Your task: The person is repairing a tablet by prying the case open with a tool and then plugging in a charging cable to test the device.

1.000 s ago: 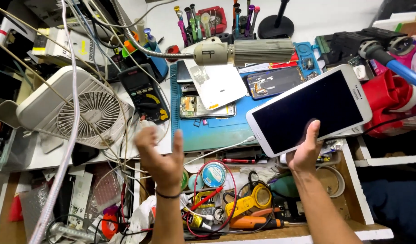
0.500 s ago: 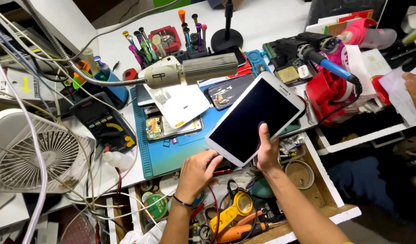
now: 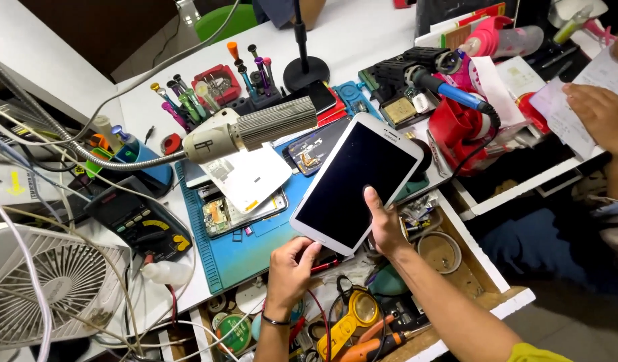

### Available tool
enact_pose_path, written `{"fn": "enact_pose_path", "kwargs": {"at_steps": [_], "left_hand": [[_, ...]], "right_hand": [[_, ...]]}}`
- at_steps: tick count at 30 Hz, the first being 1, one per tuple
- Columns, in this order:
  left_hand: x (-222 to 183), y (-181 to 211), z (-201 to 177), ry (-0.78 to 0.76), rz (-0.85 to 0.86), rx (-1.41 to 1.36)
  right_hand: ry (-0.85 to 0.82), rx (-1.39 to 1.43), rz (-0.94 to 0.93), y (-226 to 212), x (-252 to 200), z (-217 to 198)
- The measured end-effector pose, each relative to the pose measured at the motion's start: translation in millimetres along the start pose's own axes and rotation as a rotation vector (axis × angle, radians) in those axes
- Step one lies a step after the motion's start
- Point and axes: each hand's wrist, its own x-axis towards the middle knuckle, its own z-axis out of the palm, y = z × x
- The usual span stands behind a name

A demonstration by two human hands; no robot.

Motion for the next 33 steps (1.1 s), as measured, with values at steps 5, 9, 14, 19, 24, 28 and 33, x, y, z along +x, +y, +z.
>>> {"fn": "enact_pose_path", "kwargs": {"at_steps": [5,9,14,19,24,28,33], "left_hand": [[-1,-3,3,-0.011,-0.015,0.002],[3,0,2,-0.036,-0.051,-0.009],[-1,1,3,-0.060,-0.055,0.009],[0,3,0,-0.048,-0.054,0.005],[-1,2,0,-0.048,-0.038,0.018],[1,1,-2,-0.044,-0.027,0.024],[3,-3,1,-0.057,-0.053,0.014]], "right_hand": [[-0.021,0.004,-0.013,2,0,-3],[-0.025,-0.030,0.011,-8,3,-2],[-0.064,-0.016,-0.183,-11,-1,-5],[-0.083,-0.107,-0.133,-19,-7,-2],[-0.063,-0.071,-0.159,-19,-7,-1],[-0.072,-0.072,-0.155,-23,-9,1],[-0.060,-0.093,-0.114,-22,-6,0]]}}
